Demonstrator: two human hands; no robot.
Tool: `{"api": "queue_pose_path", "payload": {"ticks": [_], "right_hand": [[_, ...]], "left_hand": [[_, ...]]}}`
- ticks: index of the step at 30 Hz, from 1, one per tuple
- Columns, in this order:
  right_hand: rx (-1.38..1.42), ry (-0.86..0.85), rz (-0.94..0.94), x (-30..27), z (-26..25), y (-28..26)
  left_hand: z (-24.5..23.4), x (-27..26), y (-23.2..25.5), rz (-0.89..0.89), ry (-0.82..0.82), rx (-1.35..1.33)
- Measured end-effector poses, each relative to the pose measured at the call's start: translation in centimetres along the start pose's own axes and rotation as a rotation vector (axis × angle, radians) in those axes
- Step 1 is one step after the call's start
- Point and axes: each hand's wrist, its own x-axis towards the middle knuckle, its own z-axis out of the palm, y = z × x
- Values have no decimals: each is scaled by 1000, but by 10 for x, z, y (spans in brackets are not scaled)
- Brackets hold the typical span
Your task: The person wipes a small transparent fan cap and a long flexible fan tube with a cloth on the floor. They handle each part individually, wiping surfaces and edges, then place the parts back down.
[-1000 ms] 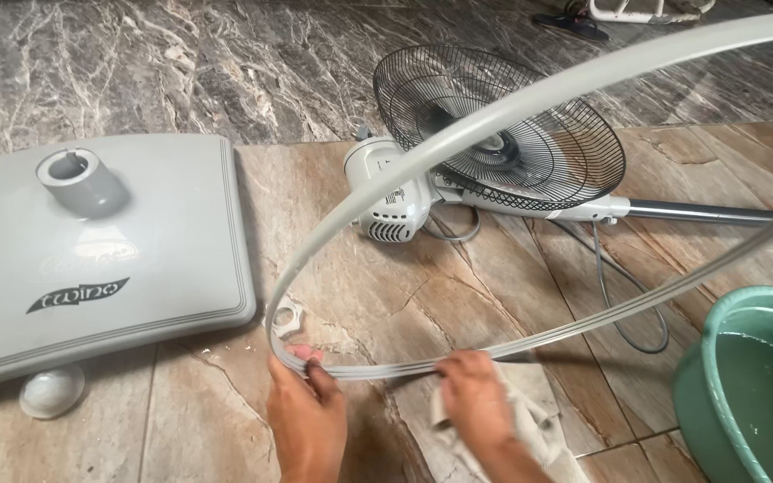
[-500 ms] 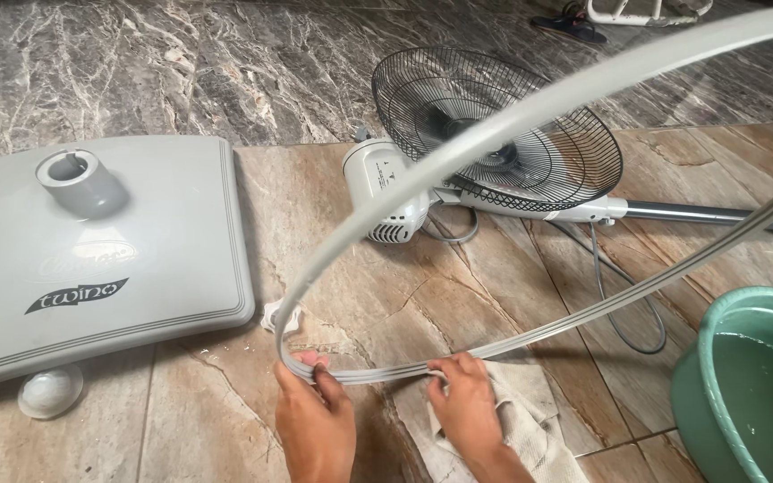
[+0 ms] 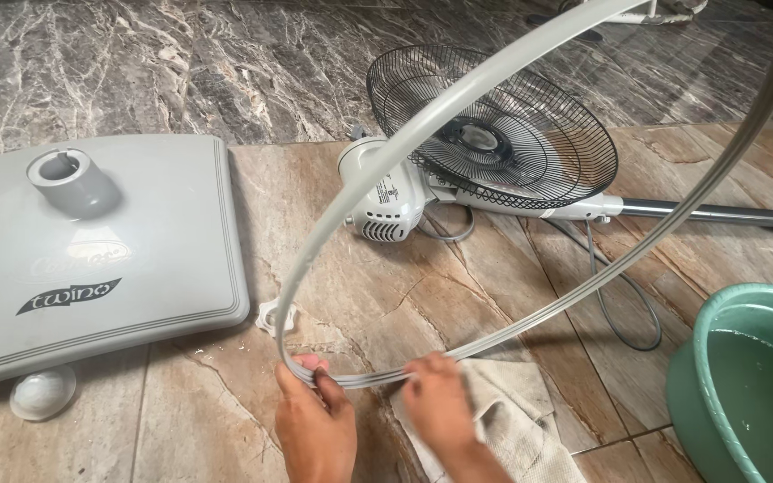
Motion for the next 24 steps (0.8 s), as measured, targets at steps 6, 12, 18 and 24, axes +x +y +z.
{"api": "queue_pose_path", "payload": {"ticks": [6, 12, 18, 24], "right_hand": [[38, -166, 172, 23, 7, 54], [44, 305, 20, 36, 28, 102], [-15, 474, -646, -17, 74, 14], [-595, 135, -312, 1, -7, 102]], "left_hand": [[-14, 11, -4, 100, 23, -86], [-11, 7, 2, 36, -32, 52], [-6, 13, 4, 185, 90, 7], [-54, 42, 16, 55, 99, 8]]}}
